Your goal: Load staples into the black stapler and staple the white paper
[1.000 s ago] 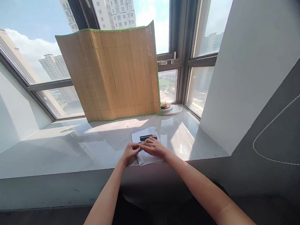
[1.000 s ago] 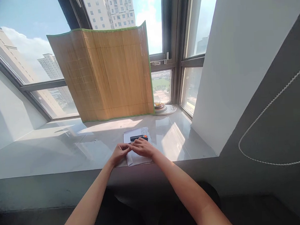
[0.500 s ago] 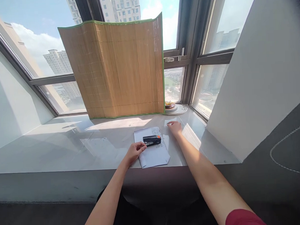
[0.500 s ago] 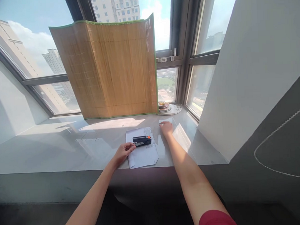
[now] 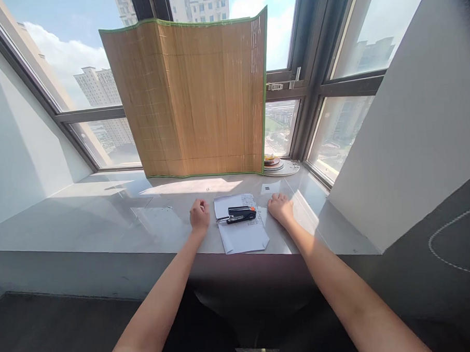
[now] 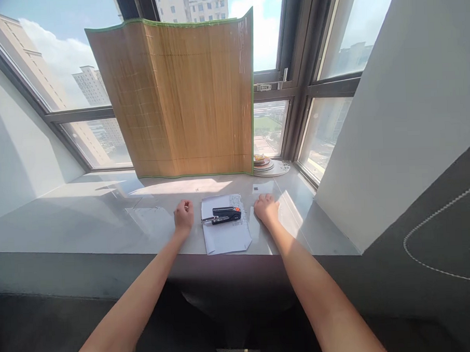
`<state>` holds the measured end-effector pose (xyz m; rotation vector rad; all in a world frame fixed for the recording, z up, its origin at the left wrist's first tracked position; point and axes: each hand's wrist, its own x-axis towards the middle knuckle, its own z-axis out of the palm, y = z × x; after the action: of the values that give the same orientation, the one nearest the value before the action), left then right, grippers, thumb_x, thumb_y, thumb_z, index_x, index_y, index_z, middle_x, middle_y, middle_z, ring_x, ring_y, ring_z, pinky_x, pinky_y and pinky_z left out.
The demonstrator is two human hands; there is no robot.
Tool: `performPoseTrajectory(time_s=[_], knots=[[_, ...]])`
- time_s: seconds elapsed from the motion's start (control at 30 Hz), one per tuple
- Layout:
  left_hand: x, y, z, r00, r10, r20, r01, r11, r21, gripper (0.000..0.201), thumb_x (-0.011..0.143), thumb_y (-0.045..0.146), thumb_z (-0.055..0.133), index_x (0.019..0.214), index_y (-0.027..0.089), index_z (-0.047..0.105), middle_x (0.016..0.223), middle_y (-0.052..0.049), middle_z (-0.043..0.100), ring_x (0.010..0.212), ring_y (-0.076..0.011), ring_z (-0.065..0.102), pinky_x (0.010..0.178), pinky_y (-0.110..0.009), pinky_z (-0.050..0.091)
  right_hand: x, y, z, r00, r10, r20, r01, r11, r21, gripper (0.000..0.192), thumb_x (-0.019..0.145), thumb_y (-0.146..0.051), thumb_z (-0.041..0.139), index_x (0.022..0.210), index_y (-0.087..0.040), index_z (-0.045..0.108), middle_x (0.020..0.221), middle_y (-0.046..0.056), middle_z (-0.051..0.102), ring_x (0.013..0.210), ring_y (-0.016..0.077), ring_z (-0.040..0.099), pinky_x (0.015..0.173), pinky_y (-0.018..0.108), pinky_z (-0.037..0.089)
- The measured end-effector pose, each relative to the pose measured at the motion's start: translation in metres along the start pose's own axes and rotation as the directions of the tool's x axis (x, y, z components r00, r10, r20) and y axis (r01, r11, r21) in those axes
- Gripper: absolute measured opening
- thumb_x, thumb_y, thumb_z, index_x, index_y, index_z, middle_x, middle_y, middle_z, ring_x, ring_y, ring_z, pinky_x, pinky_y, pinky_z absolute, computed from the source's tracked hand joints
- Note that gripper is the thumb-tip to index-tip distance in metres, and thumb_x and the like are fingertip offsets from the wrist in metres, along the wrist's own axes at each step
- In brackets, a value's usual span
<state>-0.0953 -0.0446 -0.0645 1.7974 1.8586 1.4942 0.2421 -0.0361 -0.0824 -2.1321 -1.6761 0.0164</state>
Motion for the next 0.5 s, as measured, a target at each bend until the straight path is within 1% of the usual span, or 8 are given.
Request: performPoseTrajectory(time_s=[0.07,0.1,0.2,0.27,0.33,0.37,0.43,0.5], knots=[[0.031,-0.011,0.008,0.995,-0.035,0.092,0.019,0.985,0.171,0.018,0.095,0.02,0.049,0.1,0.019,0.067,0.112,-0.014,0.067,0.095,-0.0253,0.066,0.088,-0.037,0.052,-0.008,-0.001,-0.002,0.999,-0.023,-0.024,0.022,0.999,-0.025,0.031,0.103,-0.023,0.043,0.114,-0.01,0.068,0.119,0.027,0.064,0.117,0.0416,0.059,0.092,0.056,0.046],[0.046,-0.016,0.012,0.987,-0.026,0.158,-0.012,0.972,0.234,0.023,0.094,0.018,0.05,0.108,0.018,0.068,0.122,-0.017,0.065,0.108,-0.0276,0.066,0.096,-0.039,0.051,-0.009,-0.001,-0.002,0.999,-0.027,-0.031,0.026,0.999,-0.035,0.03,0.103,-0.023,0.043,0.112,-0.01,0.069,0.117,0.027,0.064,0.115,0.0411,0.06,0.09,0.056,0.046],[0.077,-0.025,0.027,0.936,0.026,0.352,-0.153,0.929,0.337,0.044,0.095,0.018,0.048,0.138,0.016,0.06,0.151,-0.019,0.053,0.137,-0.0315,0.054,0.112,-0.045,0.045,-0.008,-0.001,-0.005,0.998,-0.043,-0.04,0.041,0.998,-0.046,0.031,0.102,-0.023,0.042,0.109,-0.011,0.069,0.114,0.025,0.064,0.111,0.0405,0.061,0.087,0.054,0.047],[0.085,-0.028,0.036,0.905,0.007,0.426,-0.195,0.896,0.398,0.055,0.098,0.02,0.045,0.152,0.016,0.049,0.164,-0.019,0.042,0.149,-0.0339,0.043,0.118,-0.052,0.04,-0.007,-0.001,-0.006,0.998,-0.051,-0.048,0.049,0.998,-0.051,0.031,0.102,-0.024,0.042,0.109,-0.011,0.069,0.113,0.025,0.065,0.109,0.0407,0.061,0.085,0.053,0.047],[0.087,-0.028,0.045,0.884,-0.024,0.466,-0.216,0.864,0.455,0.059,0.1,0.023,0.041,0.159,0.018,0.042,0.169,-0.018,0.035,0.155,-0.0355,0.034,0.12,-0.059,0.034,-0.007,0.0,-0.007,0.997,-0.052,-0.05,0.05,0.997,-0.052,0.032,0.101,-0.025,0.042,0.109,-0.011,0.07,0.112,0.025,0.065,0.108,0.0406,0.061,0.086,0.052,0.047],[0.087,-0.027,0.048,0.875,-0.036,0.482,-0.226,0.851,0.473,0.058,0.101,0.024,0.039,0.159,0.019,0.042,0.169,-0.017,0.035,0.156,-0.0358,0.032,0.12,-0.061,0.032,-0.007,0.0,-0.007,0.998,-0.049,-0.045,0.047,0.998,-0.053,0.032,0.101,-0.025,0.041,0.109,-0.011,0.07,0.112,0.025,0.065,0.108,0.0403,0.061,0.086,0.051,0.047],[0.084,-0.026,0.052,0.861,-0.041,0.506,-0.246,0.838,0.487,0.054,0.102,0.023,0.037,0.155,0.022,0.047,0.166,-0.016,0.042,0.155,-0.0355,0.034,0.119,-0.062,0.032,-0.008,0.0,-0.008,0.999,-0.046,-0.028,0.044,0.998,-0.052,0.033,0.102,-0.025,0.041,0.109,-0.011,0.07,0.112,0.025,0.065,0.109,0.0393,0.061,0.088,0.05,0.046],[0.077,-0.024,0.052,0.869,-0.023,0.495,-0.253,0.838,0.484,0.046,0.103,0.021,0.036,0.144,0.021,0.056,0.155,-0.017,0.054,0.146,-0.0342,0.045,0.115,-0.059,0.036,-0.007,0.0,-0.009,0.999,-0.042,-0.014,0.042,0.998,-0.048,0.034,0.102,-0.026,0.041,0.11,-0.01,0.07,0.113,0.025,0.065,0.11,0.0389,0.06,0.089,0.05,0.046]])
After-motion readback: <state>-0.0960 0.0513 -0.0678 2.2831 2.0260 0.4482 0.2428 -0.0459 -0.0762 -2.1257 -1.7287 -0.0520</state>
